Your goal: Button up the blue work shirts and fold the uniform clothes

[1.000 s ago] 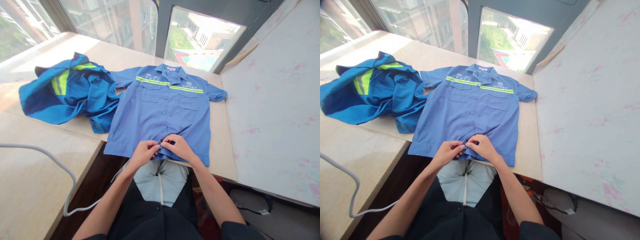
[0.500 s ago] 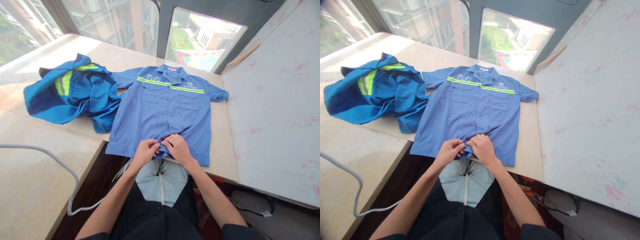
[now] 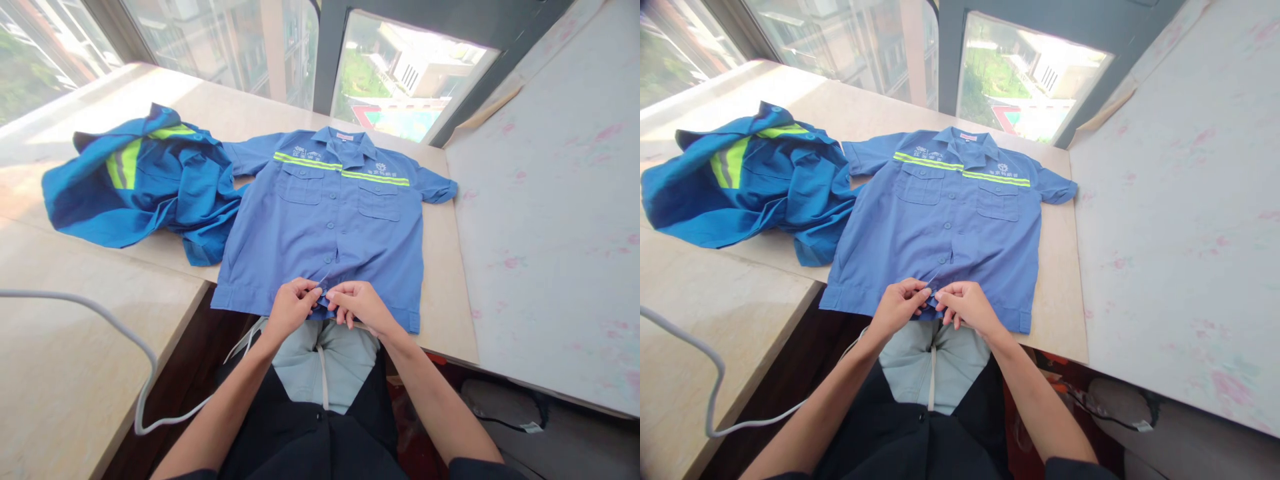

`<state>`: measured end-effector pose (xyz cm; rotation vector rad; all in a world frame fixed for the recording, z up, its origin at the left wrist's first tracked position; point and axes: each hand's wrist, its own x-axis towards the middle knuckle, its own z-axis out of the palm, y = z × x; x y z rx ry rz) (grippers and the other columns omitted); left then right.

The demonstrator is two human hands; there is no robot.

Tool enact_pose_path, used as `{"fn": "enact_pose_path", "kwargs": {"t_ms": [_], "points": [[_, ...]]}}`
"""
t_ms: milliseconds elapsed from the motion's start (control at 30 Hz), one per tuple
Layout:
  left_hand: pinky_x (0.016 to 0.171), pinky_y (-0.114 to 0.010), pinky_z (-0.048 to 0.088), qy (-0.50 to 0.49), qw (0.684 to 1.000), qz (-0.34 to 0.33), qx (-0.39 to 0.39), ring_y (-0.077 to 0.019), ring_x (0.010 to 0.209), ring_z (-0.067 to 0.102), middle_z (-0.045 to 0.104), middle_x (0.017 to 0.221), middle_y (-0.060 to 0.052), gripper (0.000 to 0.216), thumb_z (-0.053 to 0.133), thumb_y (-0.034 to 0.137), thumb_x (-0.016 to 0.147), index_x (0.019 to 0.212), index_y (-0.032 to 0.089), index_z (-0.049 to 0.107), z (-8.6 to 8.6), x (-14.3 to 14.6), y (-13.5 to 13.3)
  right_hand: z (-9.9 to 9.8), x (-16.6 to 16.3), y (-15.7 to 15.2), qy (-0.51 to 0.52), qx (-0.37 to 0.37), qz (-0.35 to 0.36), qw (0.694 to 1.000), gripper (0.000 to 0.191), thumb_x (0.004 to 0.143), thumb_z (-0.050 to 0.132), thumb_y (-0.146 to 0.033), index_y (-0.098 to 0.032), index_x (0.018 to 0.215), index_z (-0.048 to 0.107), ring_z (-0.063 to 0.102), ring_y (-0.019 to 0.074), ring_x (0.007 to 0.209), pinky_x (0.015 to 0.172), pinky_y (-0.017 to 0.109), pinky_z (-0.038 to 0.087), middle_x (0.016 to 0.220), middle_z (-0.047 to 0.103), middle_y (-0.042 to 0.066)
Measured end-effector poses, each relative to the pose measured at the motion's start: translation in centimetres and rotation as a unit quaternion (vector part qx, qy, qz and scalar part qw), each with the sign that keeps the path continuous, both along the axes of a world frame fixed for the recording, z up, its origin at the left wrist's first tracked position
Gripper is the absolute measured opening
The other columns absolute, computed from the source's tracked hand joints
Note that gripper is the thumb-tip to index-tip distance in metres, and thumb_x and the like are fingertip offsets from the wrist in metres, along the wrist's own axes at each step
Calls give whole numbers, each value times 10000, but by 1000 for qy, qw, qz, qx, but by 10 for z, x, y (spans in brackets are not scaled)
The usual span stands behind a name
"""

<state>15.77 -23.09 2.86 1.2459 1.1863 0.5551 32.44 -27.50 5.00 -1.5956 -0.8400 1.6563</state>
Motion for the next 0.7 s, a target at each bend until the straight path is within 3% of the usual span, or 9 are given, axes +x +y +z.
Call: {"fn": "enact_pose_path", "kwargs": {"t_ms": [267, 400, 700], "points": [[572, -243, 502, 45, 998, -5, 49, -139, 601, 600, 689, 729, -41, 247, 610, 342, 786, 862, 151, 746, 4, 2, -5, 1, -3, 5, 22, -70, -19, 997, 204, 720, 776, -293, -128, 751, 662, 637, 109, 424, 331, 169, 486, 717, 742, 61], [588, -236, 500, 33, 999, -16, 40, -148, 652, 631, 711, 797, -49, 231, 586, 315, 777, 817, 152, 745, 9, 1, -5, -1, -4, 6, 25, -70, -17, 997, 180, 743, 763, -268, -124, 743, 655, 640, 105, 427, 305, 145, 436, 716, 746, 65], [515, -226, 459, 81, 991, -68, 78, -156, 563, 653, 715, 686, -24, 249, 622, 391, 789, 797, 161, 716, 17, 3, 6, -2, -4, 4, 8, -56, 13, 998, 233, 730, 752, -334, -130, 701, 644, 681, 125, 489, 302, 130, 368, 714, 747, 69]]}}
